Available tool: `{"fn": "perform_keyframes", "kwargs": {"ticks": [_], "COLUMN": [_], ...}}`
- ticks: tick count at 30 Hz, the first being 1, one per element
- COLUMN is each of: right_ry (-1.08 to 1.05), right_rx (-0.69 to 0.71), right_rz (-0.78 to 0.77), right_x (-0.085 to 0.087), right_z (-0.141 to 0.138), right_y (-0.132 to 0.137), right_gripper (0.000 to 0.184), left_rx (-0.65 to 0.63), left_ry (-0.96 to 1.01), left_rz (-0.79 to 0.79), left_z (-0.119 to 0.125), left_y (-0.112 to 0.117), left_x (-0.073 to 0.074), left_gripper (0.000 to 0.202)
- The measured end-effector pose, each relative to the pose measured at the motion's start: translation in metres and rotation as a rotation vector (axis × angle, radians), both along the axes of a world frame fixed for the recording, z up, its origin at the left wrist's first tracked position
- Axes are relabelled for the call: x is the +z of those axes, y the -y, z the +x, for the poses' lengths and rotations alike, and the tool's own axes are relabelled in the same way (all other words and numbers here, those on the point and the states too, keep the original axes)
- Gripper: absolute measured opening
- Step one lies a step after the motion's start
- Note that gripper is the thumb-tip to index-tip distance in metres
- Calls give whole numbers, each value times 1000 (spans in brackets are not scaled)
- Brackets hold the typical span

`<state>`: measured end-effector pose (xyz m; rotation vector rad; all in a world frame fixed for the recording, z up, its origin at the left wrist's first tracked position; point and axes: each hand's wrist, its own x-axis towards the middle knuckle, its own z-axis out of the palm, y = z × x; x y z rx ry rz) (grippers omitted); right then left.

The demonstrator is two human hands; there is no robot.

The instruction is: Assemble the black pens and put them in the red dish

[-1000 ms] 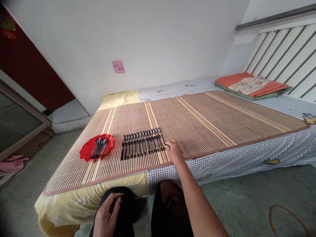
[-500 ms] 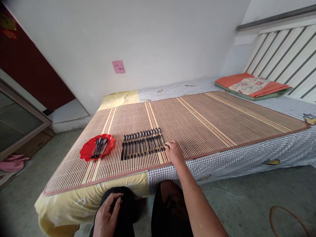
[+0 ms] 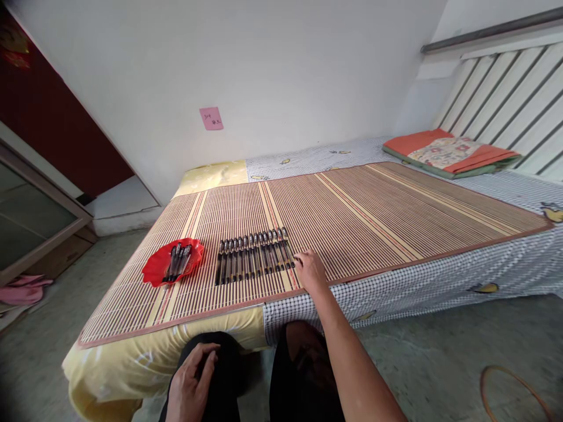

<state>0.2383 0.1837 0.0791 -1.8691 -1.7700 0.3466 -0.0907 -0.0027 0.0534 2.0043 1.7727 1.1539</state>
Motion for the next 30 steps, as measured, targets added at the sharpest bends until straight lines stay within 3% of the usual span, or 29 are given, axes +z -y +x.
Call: {"fn": "perform_keyframes", "kwargs": {"ticks": [19, 30], "right_ry": [-35, -121], "right_rx": [60, 70], "right_rz": [34, 182], "right_x": [-13, -14], "right_z": [9, 14], "right_y": [-2, 2], "right_gripper": [33, 30], "left_rx": [-8, 17], "left_ry": [3, 45], "left_rz": [-9, -49], "left_z": [-1, -2], "left_y": [0, -6], "left_x": [-1, -6], "left_gripper": [25, 26]}}
